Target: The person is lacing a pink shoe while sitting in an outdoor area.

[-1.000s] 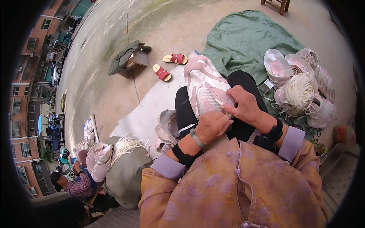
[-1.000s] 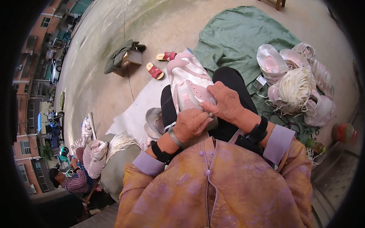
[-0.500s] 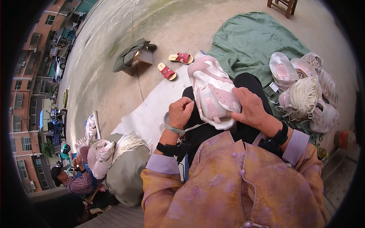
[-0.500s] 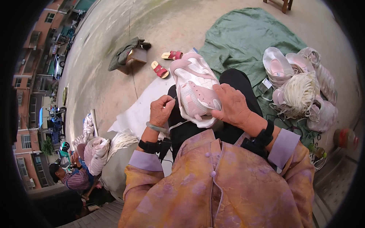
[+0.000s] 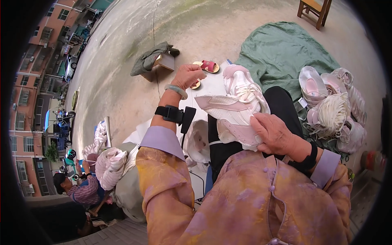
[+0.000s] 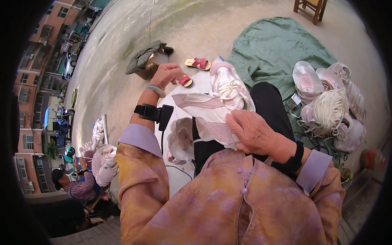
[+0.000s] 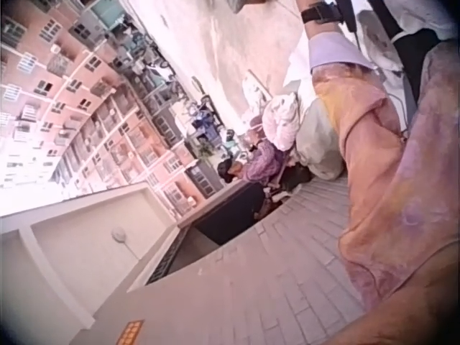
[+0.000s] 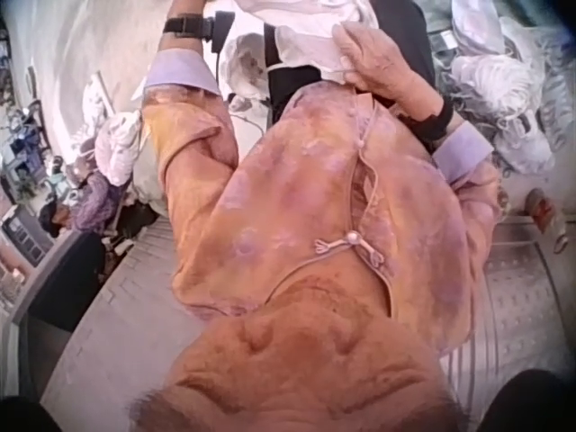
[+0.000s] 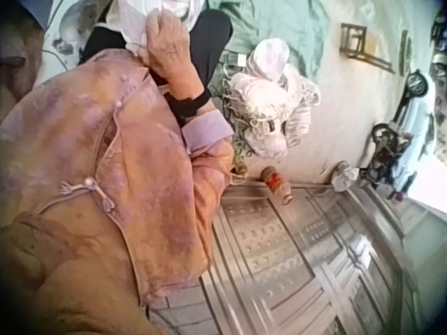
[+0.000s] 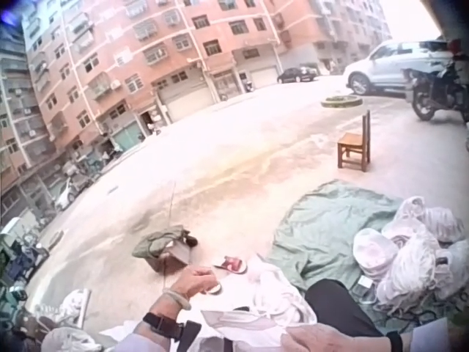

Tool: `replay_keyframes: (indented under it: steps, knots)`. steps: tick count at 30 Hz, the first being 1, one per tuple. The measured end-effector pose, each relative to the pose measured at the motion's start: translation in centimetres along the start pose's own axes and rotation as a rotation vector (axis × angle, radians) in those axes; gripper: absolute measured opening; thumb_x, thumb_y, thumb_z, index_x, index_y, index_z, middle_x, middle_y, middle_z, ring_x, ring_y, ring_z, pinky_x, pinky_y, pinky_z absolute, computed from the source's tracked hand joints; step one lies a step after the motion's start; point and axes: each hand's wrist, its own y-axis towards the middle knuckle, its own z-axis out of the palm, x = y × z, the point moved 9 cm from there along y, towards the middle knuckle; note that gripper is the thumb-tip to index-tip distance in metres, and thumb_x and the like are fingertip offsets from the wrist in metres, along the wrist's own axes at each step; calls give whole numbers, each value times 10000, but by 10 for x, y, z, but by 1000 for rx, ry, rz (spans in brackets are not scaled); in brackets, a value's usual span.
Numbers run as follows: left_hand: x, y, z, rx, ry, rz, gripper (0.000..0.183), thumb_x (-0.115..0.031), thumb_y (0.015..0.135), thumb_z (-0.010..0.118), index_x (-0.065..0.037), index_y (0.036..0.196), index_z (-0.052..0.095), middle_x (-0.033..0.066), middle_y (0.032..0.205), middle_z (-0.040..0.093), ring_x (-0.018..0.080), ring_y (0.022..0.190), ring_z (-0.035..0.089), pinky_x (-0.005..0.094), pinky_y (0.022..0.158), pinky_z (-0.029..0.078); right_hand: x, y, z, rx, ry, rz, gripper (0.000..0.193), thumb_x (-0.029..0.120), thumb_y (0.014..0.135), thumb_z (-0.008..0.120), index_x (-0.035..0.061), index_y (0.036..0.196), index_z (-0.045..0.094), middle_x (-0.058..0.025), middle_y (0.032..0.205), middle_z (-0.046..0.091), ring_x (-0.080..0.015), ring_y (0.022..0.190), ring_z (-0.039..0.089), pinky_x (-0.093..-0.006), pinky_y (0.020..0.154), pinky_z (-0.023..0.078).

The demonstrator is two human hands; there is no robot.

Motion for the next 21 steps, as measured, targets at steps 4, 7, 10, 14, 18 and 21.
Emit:
replay_keyframes:
  steps: [4, 7, 10, 14, 18, 21]
  knots:
    - [50, 11, 47, 194, -41, -67, 156, -191, 718, 664, -37, 715, 640, -2, 639, 572, 65, 582, 497, 197, 548, 397, -25, -30, -11, -242, 33, 117, 789, 186, 523, 701, -59, 1205, 390, -217, 1062, 479, -359, 926, 520, -398, 760, 450]
    - [34, -23, 47, -244, 220, 296, 164, -143, 746, 648, -4, 830, 627, 53, 722, 606, 104, 650, 552, 244, 603, 449, -52, -47, -10, -277, 41, 309, 758, 243, 565, 668, -45, 1211, 394, -214, 1044, 486, -352, 904, 522, -388, 761, 450]
    - [22, -84, 74, -358, 312, 328, 277, -276, 740, 673, -23, 829, 604, 98, 694, 577, 187, 605, 559, 292, 562, 447, -67, -55, 1, -229, 9, 375, 744, 261, 587, 661, -38, 1215, 394, -201, 1034, 492, -340, 882, 524, -387, 750, 440]
    - [19, -147, 134, -279, 727, 506, 466, -380, 733, 681, -8, 988, 566, 98, 692, 536, 234, 626, 515, 323, 596, 401, -69, -53, 7, -200, 16, 384, 734, 258, 607, 658, -35, 1223, 389, -190, 1034, 499, -326, 867, 527, -378, 720, 427]
    - [28, -149, 150, -367, 824, 354, 355, -277, 799, 613, -17, 1024, 527, 122, 676, 516, 286, 633, 502, 359, 582, 384, -71, -52, 6, -194, -13, 389, 686, 269, 650, 657, -28, 1215, 407, -176, 1032, 508, -311, 855, 531, -367, 696, 415]
    - [33, -142, 149, -424, 740, 356, 228, -214, 822, 564, -22, 936, 515, 138, 587, 524, 319, 537, 536, 406, 495, 413, -74, -48, 3, -194, -30, 403, 646, 267, 677, 652, -18, 1209, 424, -164, 1023, 517, -302, 856, 532, -363, 701, 410]
